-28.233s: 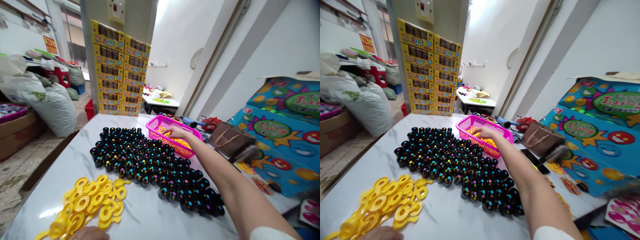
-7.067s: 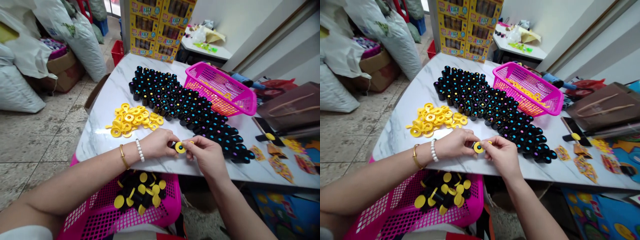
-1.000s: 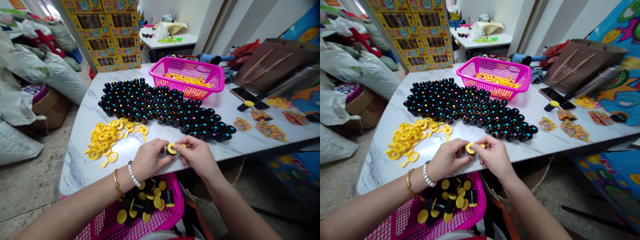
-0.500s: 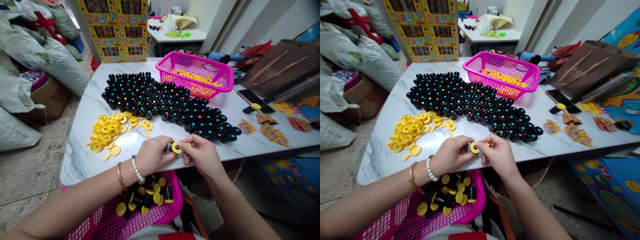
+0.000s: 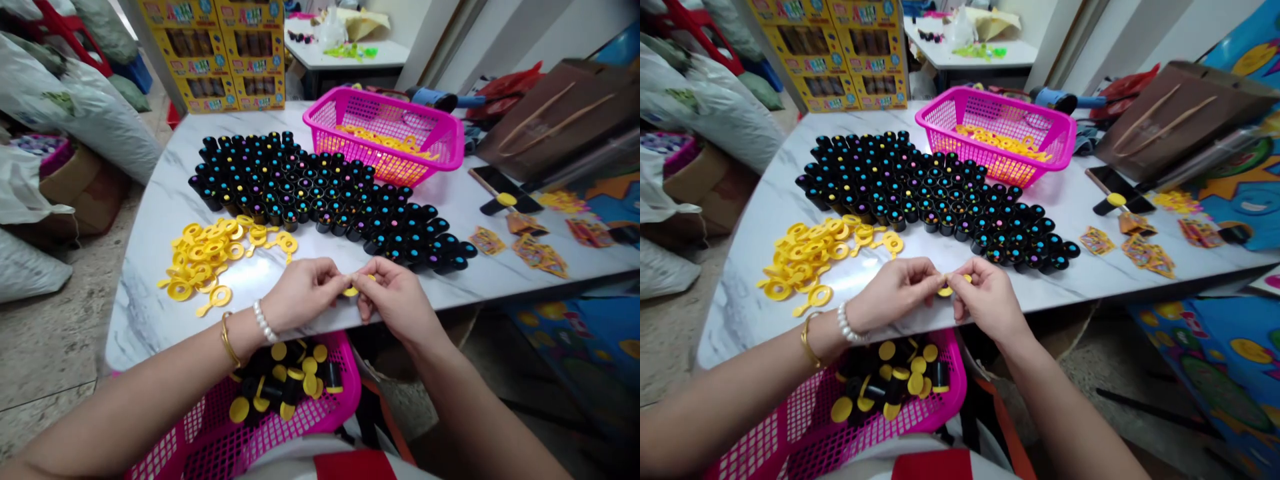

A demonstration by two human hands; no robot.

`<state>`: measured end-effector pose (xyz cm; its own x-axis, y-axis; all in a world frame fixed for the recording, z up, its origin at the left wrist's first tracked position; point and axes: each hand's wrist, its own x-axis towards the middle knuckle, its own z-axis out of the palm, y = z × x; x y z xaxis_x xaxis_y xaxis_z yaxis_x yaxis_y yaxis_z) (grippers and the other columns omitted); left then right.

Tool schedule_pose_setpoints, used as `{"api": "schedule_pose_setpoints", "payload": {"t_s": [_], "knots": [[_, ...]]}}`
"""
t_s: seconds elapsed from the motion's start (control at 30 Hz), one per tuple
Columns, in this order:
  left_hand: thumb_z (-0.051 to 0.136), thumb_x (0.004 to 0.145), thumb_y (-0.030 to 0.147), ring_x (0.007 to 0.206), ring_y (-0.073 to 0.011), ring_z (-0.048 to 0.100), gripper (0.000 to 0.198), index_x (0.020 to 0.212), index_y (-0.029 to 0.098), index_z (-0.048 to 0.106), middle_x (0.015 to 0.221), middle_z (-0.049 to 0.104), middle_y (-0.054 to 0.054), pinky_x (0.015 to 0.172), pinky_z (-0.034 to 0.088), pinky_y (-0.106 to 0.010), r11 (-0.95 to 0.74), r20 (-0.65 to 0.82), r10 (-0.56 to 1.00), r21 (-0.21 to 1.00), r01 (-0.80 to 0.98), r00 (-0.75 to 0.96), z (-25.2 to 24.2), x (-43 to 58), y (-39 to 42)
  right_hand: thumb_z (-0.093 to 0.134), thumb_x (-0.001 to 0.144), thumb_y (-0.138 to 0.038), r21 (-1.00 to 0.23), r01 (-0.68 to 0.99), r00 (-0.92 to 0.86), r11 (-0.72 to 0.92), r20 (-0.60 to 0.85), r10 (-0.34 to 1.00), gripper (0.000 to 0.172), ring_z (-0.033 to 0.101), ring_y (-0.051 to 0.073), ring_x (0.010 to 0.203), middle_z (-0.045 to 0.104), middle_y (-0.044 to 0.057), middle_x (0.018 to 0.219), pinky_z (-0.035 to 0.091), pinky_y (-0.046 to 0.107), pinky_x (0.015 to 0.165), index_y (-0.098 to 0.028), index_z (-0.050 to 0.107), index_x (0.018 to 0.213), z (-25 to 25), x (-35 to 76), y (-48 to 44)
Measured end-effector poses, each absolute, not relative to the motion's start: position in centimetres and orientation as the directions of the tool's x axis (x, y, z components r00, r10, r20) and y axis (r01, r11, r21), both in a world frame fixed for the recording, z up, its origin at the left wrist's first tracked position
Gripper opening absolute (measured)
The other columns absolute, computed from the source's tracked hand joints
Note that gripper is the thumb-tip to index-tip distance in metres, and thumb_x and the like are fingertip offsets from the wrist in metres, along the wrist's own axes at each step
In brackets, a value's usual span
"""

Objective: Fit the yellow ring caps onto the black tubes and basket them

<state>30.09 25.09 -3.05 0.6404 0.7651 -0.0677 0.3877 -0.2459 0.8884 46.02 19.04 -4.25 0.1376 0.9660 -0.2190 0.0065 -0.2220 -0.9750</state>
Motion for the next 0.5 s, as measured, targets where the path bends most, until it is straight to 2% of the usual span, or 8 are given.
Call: {"api": "schedule_pose_setpoints", "payload": {"t_s": [0.07,0.13,0.2,0.27,0.33,0.4,0.5], "knots": [[0.052,0.088,0.035,0.049,-0.0083,0.048,0.028,0.072,0.014,0.06,0.055,0.06,0.002,0.049,0.036,-0.019,-0.119,-0.161,0.751,0.921,0.371,0.64,-3.0,30.4,25.3,0.064,0.081,-0.035,-0.981,0.028,0.139,-0.194,-0.188,0.972,0.022,0.048,0.008,0.032,0.055,-0.006,0.039,0.036,0.016,0.034,-0.019,0.05,0.075,-4.3,46.0,19.0],[0.051,0.088,0.035,0.048,-0.0083,0.047,0.029,0.071,0.014,0.06,0.054,0.059,0.002,0.048,0.036,-0.019,-0.073,-0.184,0.755,0.93,0.36,0.629,-3.1,30.4,25.0,0.063,0.082,-0.037,-0.981,0.033,0.145,-0.189,-0.182,0.973,0.023,0.044,0.008,0.031,0.052,-0.008,0.039,0.034,0.016,0.034,-0.02,0.049,0.076,-4.2,45.9,19.0],[0.05,0.089,0.037,0.051,-0.009,0.05,0.029,0.076,0.014,0.062,0.058,0.06,0.001,0.05,0.037,-0.02,-0.149,-0.095,0.789,0.928,0.34,0.607,-3.5,30.2,24.5,0.063,0.081,-0.04,-0.981,0.03,0.151,-0.19,-0.183,0.971,0.024,0.044,0.008,0.033,0.052,-0.008,0.041,0.035,0.017,0.035,-0.02,0.05,0.078,-4.1,45.6,18.8],[0.054,0.087,0.039,0.054,-0.0094,0.051,0.027,0.094,0.015,0.063,0.064,0.061,0.002,0.053,0.038,-0.02,-0.283,0.042,0.804,0.904,0.321,0.593,-4.0,30.0,24.0,0.064,0.081,-0.041,-0.987,0.043,0.179,-0.157,-0.147,0.973,0.024,0.046,0.008,0.039,0.053,-0.007,0.048,0.037,0.017,0.039,-0.018,0.053,0.081,-4.1,45.4,18.5],[0.063,0.082,0.04,0.056,-0.0098,0.052,0.035,0.108,0.017,0.06,0.07,0.062,0.002,0.055,0.039,-0.021,-0.398,0.143,0.781,0.863,0.31,0.607,-4.4,29.8,23.7,0.064,0.081,-0.04,-0.992,0.064,0.228,-0.108,-0.09,0.97,0.025,0.047,0.008,0.044,0.054,-0.005,0.054,0.037,0.018,0.042,-0.017,0.057,0.083,-4.2,45.3,17.9],[0.069,0.076,0.037,0.061,-0.0109,0.053,0.035,0.105,0.018,0.062,0.075,0.061,0.001,0.059,0.04,-0.022,-0.482,0.198,0.753,0.815,0.321,0.627,-4.6,29.8,23.6,0.064,0.082,-0.038,-0.995,0.062,0.279,-0.072,-0.051,0.959,0.023,0.046,0.008,0.047,0.053,-0.004,0.057,0.036,0.018,0.043,-0.016,0.06,0.09,-4.4,45.5,17.1],[0.07,0.076,0.029,0.066,-0.0123,0.053,0.021,0.095,0.019,0.067,0.076,0.058,0.0,0.063,0.04,-0.023,-0.553,0.226,0.724,0.755,0.352,0.651,-4.6,29.8,23.6,0.06,0.086,-0.032,-0.999,-0.035,0.275,-0.038,-0.046,0.96,0.023,0.051,0.009,0.051,0.056,-0.003,0.065,0.04,0.02,0.047,-0.018,0.058,0.104,-4.7,46.1,16.3]]}}
